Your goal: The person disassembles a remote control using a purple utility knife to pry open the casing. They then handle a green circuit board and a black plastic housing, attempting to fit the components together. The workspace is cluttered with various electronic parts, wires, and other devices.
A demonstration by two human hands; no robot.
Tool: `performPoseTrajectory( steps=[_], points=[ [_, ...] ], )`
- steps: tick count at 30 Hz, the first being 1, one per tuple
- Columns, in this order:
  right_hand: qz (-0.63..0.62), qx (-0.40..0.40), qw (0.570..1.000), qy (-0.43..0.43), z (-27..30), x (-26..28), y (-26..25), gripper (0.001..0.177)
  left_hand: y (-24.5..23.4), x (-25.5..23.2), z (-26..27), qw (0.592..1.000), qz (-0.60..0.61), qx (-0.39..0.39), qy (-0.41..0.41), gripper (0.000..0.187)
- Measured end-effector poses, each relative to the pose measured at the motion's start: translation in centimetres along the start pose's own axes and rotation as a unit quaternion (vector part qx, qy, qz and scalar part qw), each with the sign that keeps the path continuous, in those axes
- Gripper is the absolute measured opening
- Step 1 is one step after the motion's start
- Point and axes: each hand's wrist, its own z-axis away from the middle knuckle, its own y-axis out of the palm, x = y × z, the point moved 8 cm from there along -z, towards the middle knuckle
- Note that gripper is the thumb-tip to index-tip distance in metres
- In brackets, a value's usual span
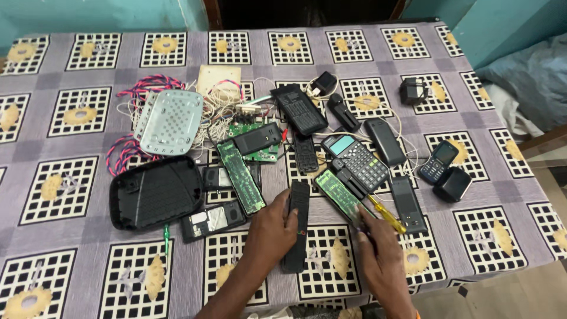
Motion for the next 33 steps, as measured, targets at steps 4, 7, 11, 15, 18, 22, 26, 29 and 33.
performPoseTrajectory(
  steps=[4, 7, 11, 15, 18, 22, 26, 29, 33],
  points=[
    [-0.207, 0.083, 0.964, 0.142, 0.1, -1.9, 2.9, 0.040, -0.3, -1.0, 1.6, 0.997, -0.058, -0.016, 0.050, 0.046],
    [-0.424, 0.130, 0.875, 0.196, -0.5, -2.4, 4.7, 0.036, -0.2, -1.3, 3.1, 0.991, -0.074, -0.005, 0.114, 0.045],
    [-0.606, 0.133, 0.718, 0.317, -1.0, -1.6, 5.6, 0.056, -0.2, -1.4, 4.8, 0.984, -0.071, 0.022, 0.160, 0.040],
    [-0.614, 0.150, 0.723, 0.279, -1.7, -1.3, 6.3, 0.052, 0.3, -1.9, 5.5, 0.971, -0.097, 0.053, 0.213, 0.041],
    [-0.642, 0.150, 0.722, 0.210, -1.8, -2.6, 6.8, 0.041, 0.8, -2.1, 5.5, 0.960, -0.135, 0.053, 0.238, 0.045],
    [-0.697, 0.135, 0.700, 0.072, -2.0, -2.9, 6.1, 0.013, 1.1, -2.1, 5.6, 0.952, -0.163, 0.063, 0.250, 0.052],
    [-0.581, 0.075, 0.803, 0.112, -2.1, -3.9, 6.3, 0.011, 1.4, -2.0, 5.5, 0.951, -0.173, 0.090, 0.241, 0.057],
    [-0.461, 0.067, 0.875, 0.134, -2.5, -3.7, 6.7, 0.020, 1.4, -2.1, 5.2, 0.952, -0.172, 0.087, 0.237, 0.055],
    [-0.344, 0.070, 0.931, 0.099, -3.5, -2.6, 7.2, 0.022, 1.4, -1.8, 5.3, 0.953, -0.169, 0.082, 0.238, 0.053]
  ],
)
